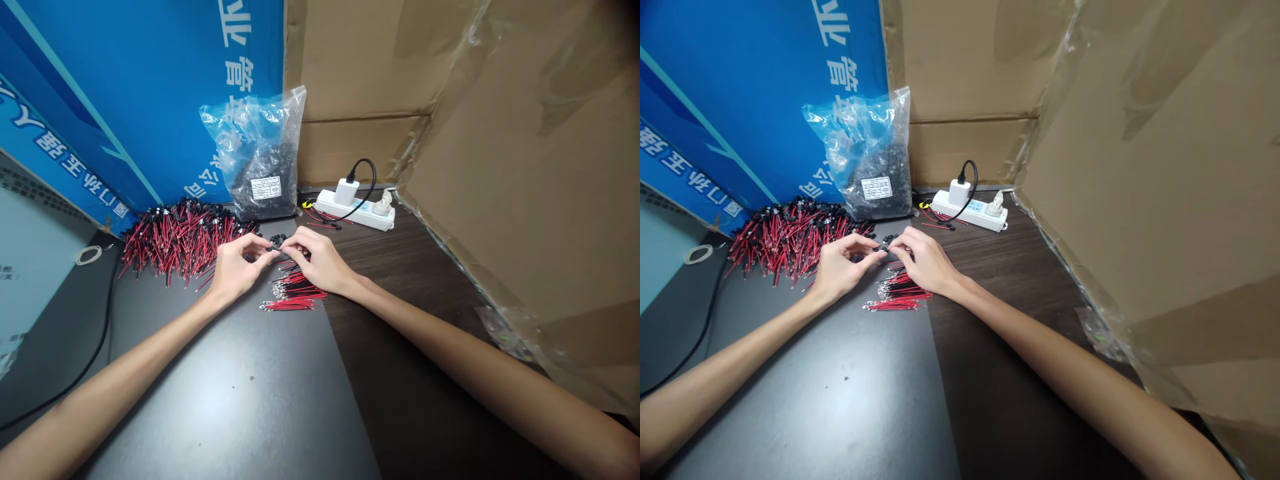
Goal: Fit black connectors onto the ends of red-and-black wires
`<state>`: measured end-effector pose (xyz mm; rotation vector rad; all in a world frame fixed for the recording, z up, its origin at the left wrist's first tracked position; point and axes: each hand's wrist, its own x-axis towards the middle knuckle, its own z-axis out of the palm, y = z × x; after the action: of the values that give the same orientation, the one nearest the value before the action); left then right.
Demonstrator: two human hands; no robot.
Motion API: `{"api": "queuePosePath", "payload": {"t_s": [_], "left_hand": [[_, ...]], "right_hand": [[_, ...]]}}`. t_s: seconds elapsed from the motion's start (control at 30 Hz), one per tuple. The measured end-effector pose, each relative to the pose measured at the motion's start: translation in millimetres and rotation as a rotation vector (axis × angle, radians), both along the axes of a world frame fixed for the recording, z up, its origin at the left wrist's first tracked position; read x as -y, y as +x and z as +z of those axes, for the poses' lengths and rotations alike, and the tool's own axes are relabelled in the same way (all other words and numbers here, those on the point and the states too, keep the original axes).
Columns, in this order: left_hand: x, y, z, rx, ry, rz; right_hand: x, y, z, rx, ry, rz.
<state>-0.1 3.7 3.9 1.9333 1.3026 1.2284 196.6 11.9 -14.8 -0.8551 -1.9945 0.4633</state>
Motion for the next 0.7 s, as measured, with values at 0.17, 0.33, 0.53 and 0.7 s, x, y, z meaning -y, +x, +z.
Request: {"api": "queuePosePath", "payload": {"t_s": [0.17, 0.33, 0.53, 0.7], "left_hand": [[-0.3, -0.2, -1.1, 0.011, -0.017, -0.033], [-3.3, -1.5, -2.4, 0.126, -0.107, -0.024], [-3.0, -0.6, -0.3, 0.185, -0.174, -0.022], [-3.5, -0.1, -1.2, 0.193, -0.166, -0.034]], "right_hand": [[0.9, 0.2, -0.7, 0.030, 0.029, 0.000], [0.4, 0.4, -0.1, -0.005, 0.030, 0.020], [1.4, 0.4, 1.2, -0.026, 0.061, 0.025], [1.6, 0.6, 2.3, -0.049, 0.046, 0.039]]}}
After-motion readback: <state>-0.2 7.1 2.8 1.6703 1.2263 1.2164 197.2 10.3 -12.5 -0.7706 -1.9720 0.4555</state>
